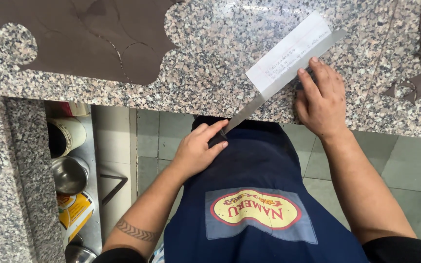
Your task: Handling and arranging chocolate decoration pieces on a granite counter using a spatula and hands.
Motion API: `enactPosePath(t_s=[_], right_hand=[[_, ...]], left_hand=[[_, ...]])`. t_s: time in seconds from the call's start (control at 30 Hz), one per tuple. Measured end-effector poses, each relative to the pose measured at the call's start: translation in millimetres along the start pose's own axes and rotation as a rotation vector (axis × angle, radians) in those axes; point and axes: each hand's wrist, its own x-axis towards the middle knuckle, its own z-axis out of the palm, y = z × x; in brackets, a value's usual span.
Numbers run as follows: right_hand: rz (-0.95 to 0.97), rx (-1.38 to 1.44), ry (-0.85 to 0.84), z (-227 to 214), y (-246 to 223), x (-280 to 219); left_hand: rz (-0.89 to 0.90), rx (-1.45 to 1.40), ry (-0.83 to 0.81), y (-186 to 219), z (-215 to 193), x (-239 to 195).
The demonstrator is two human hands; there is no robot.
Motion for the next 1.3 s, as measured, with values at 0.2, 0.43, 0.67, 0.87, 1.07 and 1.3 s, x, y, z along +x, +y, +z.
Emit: enactPosePath(t_s=[0.2,0.43,0.67,0.87,1.07,1.3], right_hand=[[0.034,-0.024,0.005,-2.0,-0.7,-9.0],[0.02,-0.065,-0.025,-8.0,-4.1,-11.7],[0.041,0.034,0.038,-4.7,-1.3,-17.9],[0.085,0.043,0.11,-21.7,12.8,-6.8],[0.044,-0.006,0.062,-33.0,28.6,1.4],[-0.101,-0.119,-0.119,-30.0,-5.6,20.9]], left_hand=[[0.03,-0.167,-0.091,-9.3,5.9,1.1],[-0.038,-0.373,-0.183,-18.3,13.2,3.4],[0.089,-0.147,-0.078,-5.3,6.5,-0.4],[0.279,0.291,0.114,1.5,3.6,-5.5],[0.229,0.071,0.057,-13.3,3.3,-9.5],[-0.053,-0.2,-0.024,-21.4,3.0,-8.9]])
